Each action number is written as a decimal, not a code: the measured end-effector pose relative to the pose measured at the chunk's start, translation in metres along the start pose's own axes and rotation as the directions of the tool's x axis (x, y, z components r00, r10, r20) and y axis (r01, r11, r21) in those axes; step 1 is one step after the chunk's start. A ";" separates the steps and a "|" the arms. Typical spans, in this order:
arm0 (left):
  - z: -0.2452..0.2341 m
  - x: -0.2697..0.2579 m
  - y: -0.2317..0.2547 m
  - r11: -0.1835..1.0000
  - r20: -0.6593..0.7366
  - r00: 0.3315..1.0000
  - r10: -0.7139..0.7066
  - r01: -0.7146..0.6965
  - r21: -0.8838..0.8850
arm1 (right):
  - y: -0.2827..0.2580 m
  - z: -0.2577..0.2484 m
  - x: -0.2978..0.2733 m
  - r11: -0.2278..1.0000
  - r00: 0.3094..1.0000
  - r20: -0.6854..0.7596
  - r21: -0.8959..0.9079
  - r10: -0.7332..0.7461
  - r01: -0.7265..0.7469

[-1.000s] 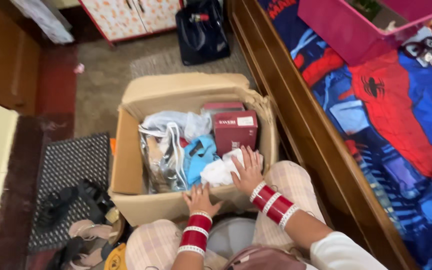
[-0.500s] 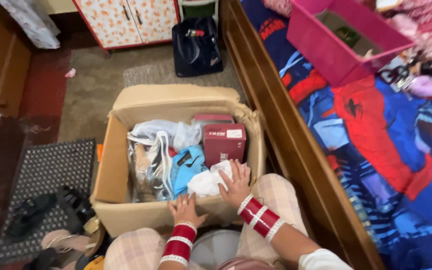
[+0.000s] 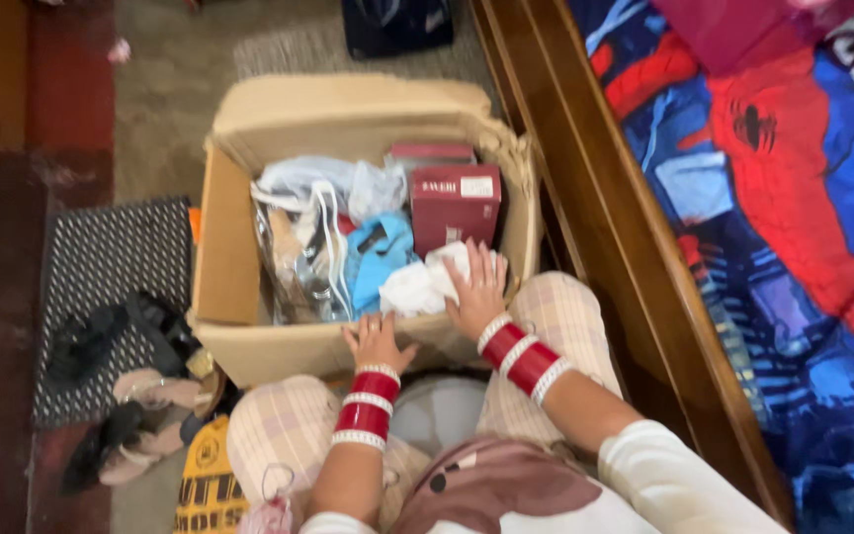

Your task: The person sits on the floor and sorts through a cardboard box containing various shoes and shoe boxes. They pick up individual shoes, inspect them, and place them on the floor or back into the box.

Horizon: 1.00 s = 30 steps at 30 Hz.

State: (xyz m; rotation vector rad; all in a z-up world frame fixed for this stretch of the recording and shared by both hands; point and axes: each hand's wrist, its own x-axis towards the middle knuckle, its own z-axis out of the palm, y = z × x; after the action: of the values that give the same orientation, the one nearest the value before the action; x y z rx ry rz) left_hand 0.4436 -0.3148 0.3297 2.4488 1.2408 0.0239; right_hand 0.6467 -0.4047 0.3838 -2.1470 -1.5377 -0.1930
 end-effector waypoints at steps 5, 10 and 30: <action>0.003 0.003 -0.003 1.000 0.041 0.999 -0.003 0.002 0.028 | 0.000 0.003 0.000 0.999 0.998 -0.061 0.051 -0.014 0.017; 0.010 0.006 -0.008 0.998 0.030 1.000 0.003 -0.005 0.062 | 0.000 0.006 0.001 0.993 0.981 -0.178 0.075 -0.077 0.092; -0.033 0.048 -0.016 0.950 0.202 0.966 -0.159 0.205 -0.235 | -0.005 0.089 0.012 0.998 0.596 0.801 0.065 -0.047 -0.009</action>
State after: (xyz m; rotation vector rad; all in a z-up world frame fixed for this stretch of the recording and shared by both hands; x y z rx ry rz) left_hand 0.4545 -0.2579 0.3472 2.0617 1.2920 -0.0837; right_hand 0.6317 -0.3519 0.3125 -2.2781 -1.9716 0.9651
